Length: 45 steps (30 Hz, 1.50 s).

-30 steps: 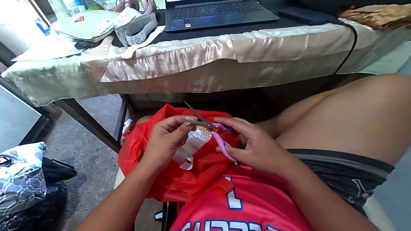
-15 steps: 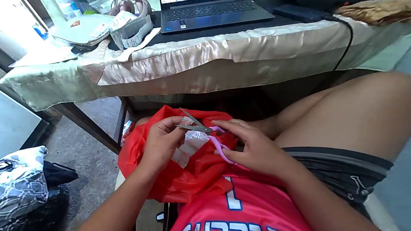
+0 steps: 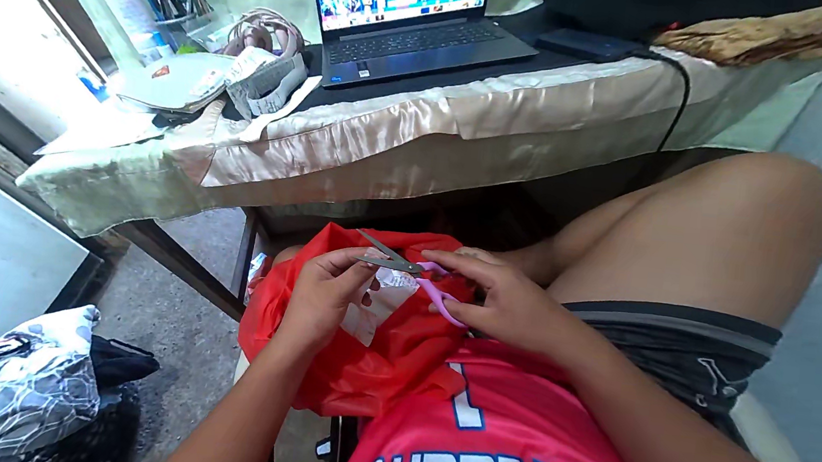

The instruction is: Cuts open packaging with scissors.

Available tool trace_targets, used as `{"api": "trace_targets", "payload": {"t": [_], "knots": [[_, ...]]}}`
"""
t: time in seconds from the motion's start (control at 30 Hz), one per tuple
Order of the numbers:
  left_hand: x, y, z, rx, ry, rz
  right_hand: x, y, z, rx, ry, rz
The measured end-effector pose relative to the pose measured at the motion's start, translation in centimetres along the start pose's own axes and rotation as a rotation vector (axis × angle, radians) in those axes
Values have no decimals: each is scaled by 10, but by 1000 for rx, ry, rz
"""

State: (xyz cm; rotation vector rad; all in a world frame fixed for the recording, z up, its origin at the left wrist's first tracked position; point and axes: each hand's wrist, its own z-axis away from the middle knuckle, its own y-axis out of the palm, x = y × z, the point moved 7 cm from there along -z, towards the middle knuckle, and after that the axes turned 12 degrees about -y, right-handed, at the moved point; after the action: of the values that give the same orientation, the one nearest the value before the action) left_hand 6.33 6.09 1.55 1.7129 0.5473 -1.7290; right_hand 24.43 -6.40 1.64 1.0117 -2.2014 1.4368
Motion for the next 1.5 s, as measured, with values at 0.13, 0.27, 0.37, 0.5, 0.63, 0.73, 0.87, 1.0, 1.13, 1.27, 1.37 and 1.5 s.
{"api": "trace_targets", "payload": {"t": [0.13,0.27,0.37,0.5,0.63,0.73,0.87,1.0,1.13,1.27,1.37,1.5], "knots": [[-1,-1,1,-6,20,-62,1,1,0,4,-12,-5],[-2,-1,1,-10,29,-96,-1,0,0,4,-5,14],[-2,-1,1,-11,37,-122,-1,-1,-1,-7,-11,27],[-1,0,1,-3,37,-123,-3,-3,1,-32,9,45],[-2,2,2,4,24,-125,-6,-5,2,-60,31,56],[0,1,0,-4,16,-120,-2,-4,2,-12,9,50],[0,1,0,3,19,-110,4,-2,1,26,-29,70],[1,0,-1,-6,10,-106,4,-2,2,13,-32,105],[1,0,-1,-5,20,-110,1,-3,2,-1,-24,121],[0,1,0,-6,23,-128,-1,-5,3,-46,-34,145],[0,2,0,-7,28,-146,-3,-7,3,-71,-28,181],[0,2,-1,-10,28,-154,-1,-4,3,-23,-34,201]]}}
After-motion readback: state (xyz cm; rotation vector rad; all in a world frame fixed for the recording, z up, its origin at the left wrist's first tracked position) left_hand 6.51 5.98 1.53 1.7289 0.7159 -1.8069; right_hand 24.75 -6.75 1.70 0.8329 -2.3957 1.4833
